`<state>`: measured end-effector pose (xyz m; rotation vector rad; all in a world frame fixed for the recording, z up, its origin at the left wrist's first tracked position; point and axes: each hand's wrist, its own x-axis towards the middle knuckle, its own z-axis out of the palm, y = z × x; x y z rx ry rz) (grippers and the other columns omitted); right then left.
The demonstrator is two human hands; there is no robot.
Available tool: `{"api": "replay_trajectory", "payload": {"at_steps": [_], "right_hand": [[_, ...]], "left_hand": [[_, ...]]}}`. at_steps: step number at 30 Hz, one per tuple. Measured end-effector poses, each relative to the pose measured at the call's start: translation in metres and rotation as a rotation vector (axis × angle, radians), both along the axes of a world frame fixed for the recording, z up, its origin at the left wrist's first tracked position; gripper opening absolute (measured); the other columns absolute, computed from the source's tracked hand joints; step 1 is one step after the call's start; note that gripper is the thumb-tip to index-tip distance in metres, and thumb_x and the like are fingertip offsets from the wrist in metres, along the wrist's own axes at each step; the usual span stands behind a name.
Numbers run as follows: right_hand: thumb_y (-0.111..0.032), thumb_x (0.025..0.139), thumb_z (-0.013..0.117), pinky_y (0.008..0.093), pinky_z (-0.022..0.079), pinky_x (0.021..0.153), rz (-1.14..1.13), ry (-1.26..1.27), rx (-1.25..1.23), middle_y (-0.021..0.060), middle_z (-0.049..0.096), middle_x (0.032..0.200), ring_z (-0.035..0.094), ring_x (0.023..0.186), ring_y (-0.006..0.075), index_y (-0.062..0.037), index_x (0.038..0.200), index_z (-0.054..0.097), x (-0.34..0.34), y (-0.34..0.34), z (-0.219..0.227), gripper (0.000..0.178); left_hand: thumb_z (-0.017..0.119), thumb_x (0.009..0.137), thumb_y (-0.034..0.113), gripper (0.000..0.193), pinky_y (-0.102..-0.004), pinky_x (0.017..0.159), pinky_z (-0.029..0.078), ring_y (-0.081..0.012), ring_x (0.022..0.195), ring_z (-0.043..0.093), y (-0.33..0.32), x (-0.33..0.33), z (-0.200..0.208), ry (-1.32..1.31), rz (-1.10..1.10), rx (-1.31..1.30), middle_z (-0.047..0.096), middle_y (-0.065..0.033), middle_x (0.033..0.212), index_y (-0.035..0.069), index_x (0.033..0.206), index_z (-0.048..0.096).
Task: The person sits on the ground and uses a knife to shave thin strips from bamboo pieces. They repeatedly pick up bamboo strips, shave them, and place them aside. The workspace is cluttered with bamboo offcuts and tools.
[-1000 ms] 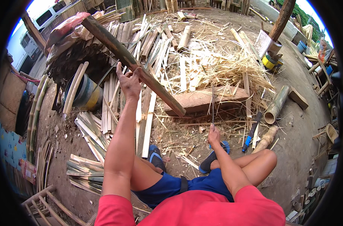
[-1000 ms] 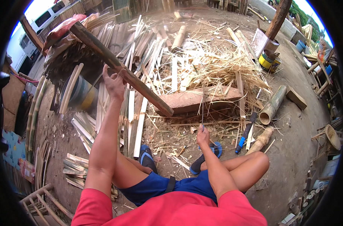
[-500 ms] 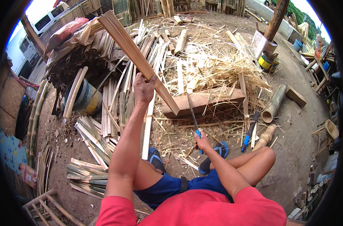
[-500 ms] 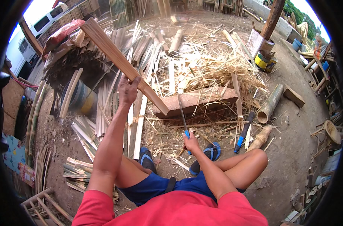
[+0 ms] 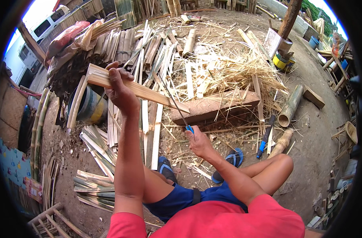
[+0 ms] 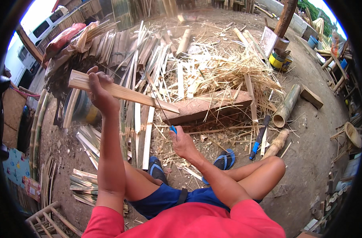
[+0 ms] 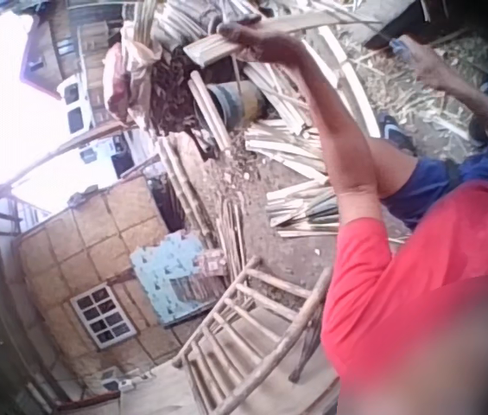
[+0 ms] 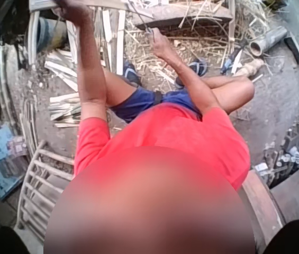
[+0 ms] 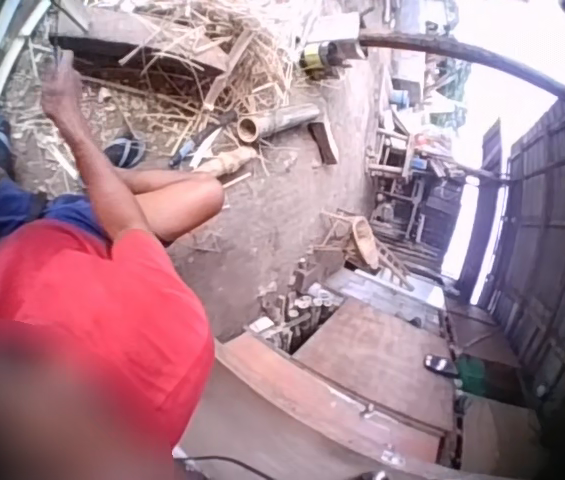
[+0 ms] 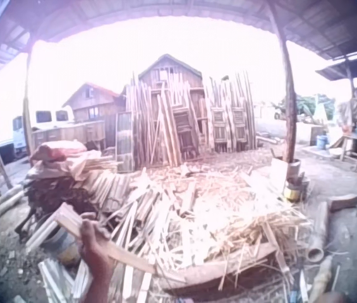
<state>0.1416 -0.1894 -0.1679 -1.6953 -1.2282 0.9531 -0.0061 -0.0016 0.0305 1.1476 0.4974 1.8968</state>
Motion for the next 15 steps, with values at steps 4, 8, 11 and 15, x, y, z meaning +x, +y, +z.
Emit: {"api": "replay_trajectory", "payload": {"at_steps": [4, 8, 11, 15], "right_hand": [[-0.043, 0.103, 0.048, 0.0511, 0.046, 0.064, 0.036, -0.076, 0.225, 0.0265, 0.060, 0.073, 0.060, 0.074, 0.0494, -0.0027, 0.106, 0.049, -0.024, 0.023, 0.048, 0.040], [-0.040, 0.103, 0.047, 0.0530, 0.046, 0.063, -0.064, -0.045, 0.021, 0.0271, 0.063, 0.073, 0.064, 0.074, 0.0488, -0.0015, 0.104, 0.051, -0.020, 0.049, 0.056, 0.039], [-0.039, 0.103, 0.048, 0.0541, 0.046, 0.063, 0.021, 0.000, -0.008, 0.0271, 0.063, 0.072, 0.064, 0.073, 0.0483, -0.0018, 0.103, 0.051, -0.015, 0.050, 0.039, 0.038], [-0.040, 0.102, 0.048, 0.0576, 0.048, 0.065, 0.034, -0.192, 0.367, 0.0274, 0.065, 0.078, 0.062, 0.079, 0.0515, -0.0039, 0.102, 0.052, -0.010, 0.046, -0.027, 0.037]], "left_hand": [[0.055, 0.103, 0.030, 0.024, -0.0238, 0.059, 0.034, -0.0063, 0.061, 0.035, -0.026, 0.014, -0.002, -0.046, -0.073, 0.071, 0.039, 0.0030, 0.071, 0.007, 0.100, 0.049], [0.053, 0.104, 0.029, 0.024, -0.0228, 0.058, 0.032, -0.0054, 0.061, 0.032, -0.035, 0.014, -0.001, 0.009, -0.036, 0.108, 0.036, 0.0039, 0.071, 0.009, 0.095, 0.045], [0.053, 0.104, 0.030, 0.025, -0.0231, 0.058, 0.031, -0.0053, 0.060, 0.032, -0.036, 0.014, 0.000, -0.020, 0.003, 0.052, 0.034, 0.0043, 0.070, 0.009, 0.094, 0.043], [0.053, 0.103, 0.031, 0.026, -0.0237, 0.057, 0.032, -0.0049, 0.060, 0.032, -0.040, 0.018, -0.006, 0.020, -0.017, 0.076, 0.034, 0.0042, 0.070, 0.009, 0.094, 0.043]]}}
